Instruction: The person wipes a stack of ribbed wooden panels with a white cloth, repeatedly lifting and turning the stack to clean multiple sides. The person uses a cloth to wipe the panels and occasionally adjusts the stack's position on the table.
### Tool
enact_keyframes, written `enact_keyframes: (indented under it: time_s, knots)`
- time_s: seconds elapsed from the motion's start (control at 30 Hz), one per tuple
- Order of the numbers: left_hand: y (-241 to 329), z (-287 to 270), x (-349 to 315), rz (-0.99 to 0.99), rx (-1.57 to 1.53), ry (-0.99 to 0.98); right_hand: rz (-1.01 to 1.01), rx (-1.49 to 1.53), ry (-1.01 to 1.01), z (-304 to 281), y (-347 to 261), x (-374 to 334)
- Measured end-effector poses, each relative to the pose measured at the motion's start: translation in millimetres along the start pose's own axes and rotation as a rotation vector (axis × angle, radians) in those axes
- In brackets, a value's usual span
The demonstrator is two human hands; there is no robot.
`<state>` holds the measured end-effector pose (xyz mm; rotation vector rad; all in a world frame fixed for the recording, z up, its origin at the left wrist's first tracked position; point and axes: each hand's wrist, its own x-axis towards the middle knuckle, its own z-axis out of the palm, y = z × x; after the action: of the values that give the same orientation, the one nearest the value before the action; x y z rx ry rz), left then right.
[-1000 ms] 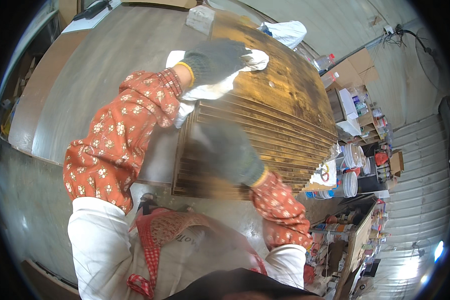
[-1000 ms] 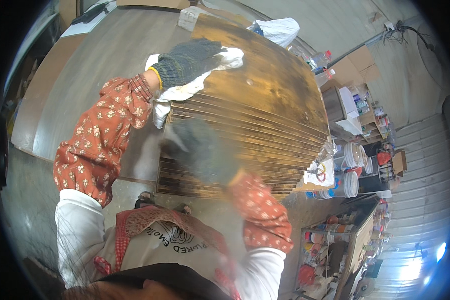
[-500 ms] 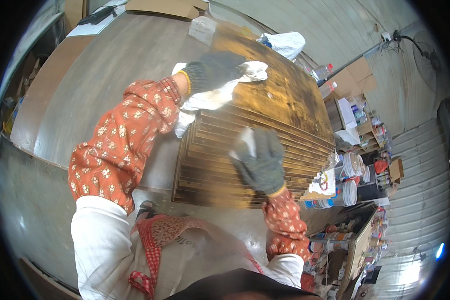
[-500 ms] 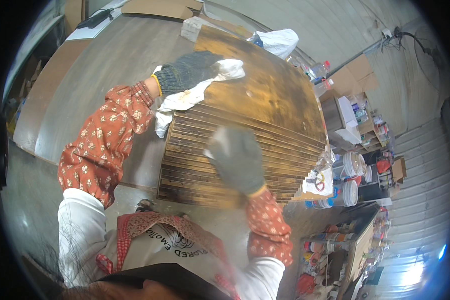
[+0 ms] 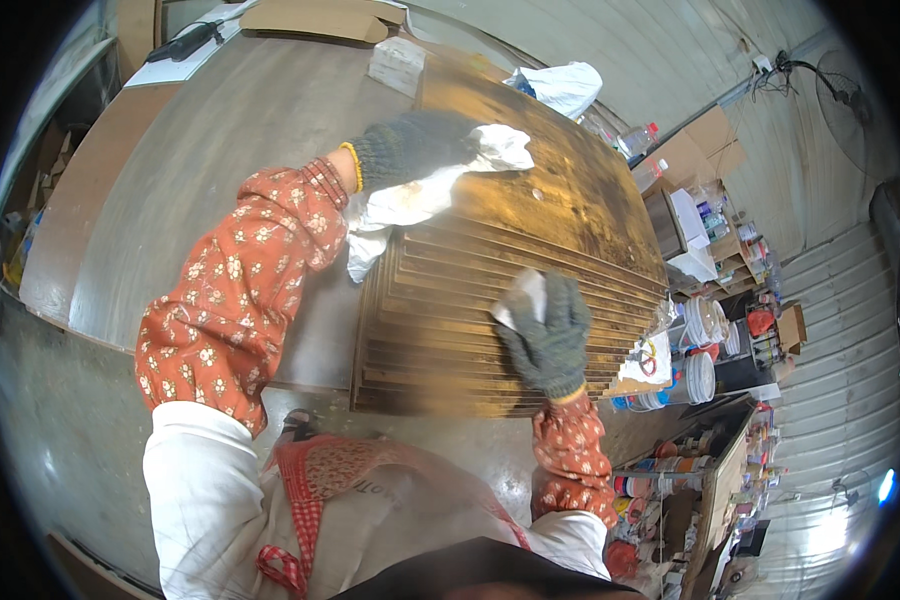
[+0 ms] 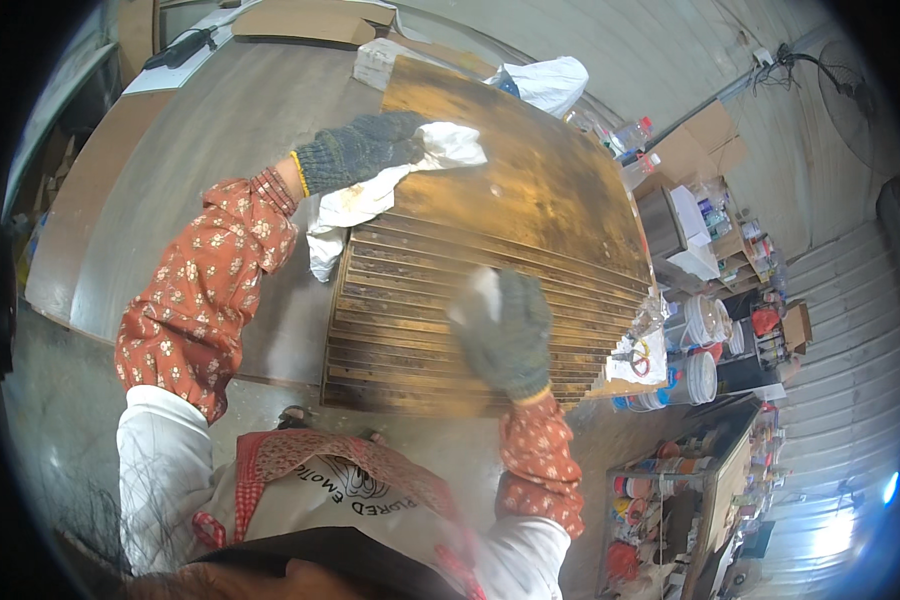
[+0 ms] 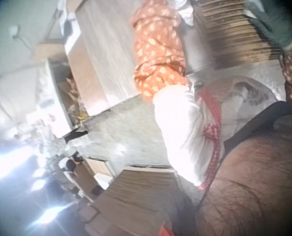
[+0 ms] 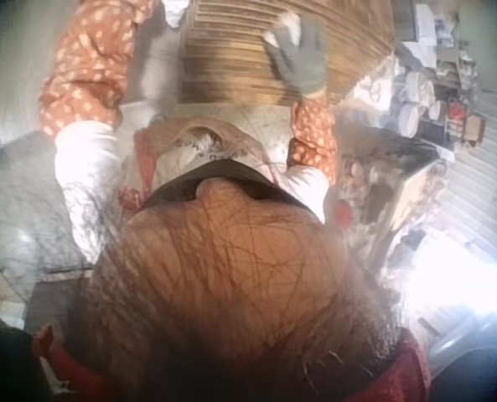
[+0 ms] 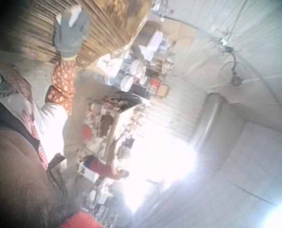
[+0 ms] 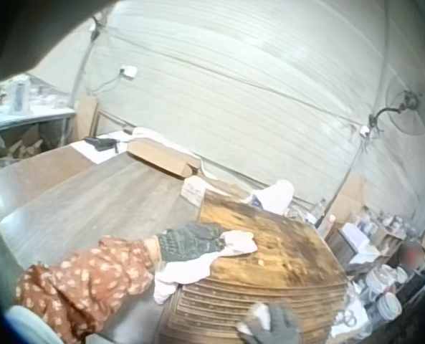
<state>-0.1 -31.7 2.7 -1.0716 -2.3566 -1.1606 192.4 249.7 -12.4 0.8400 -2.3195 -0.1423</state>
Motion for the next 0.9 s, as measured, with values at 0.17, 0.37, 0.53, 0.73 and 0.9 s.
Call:
enact_keyframes:
  time_s: [0.17, 0.37, 0.53, 0.73, 0.9]
  knots:
    - [-4, 2, 1, -0.008, -0.028, 0.015, 0.024, 0.082, -0.032, -2, -15, 20]
    - [-14, 8, 6, 0.089, 0.099, 0.043, -0.251, 0.376, -0.048, 26, -62, 95]
    - [-19, 9, 6, 0.371, 0.141, 0.179, -0.140, 0.232, -0.123, -11, -21, 51]
    - [-17, 3, 0, 0.167, -0.060, 0.042, -0.160, 0.282, -0.111, -5, -41, 61]
    - [-19, -7, -3, 0.018, -0.010, -0.020, -0.236, 0.470, -0.048, 28, -69, 89]
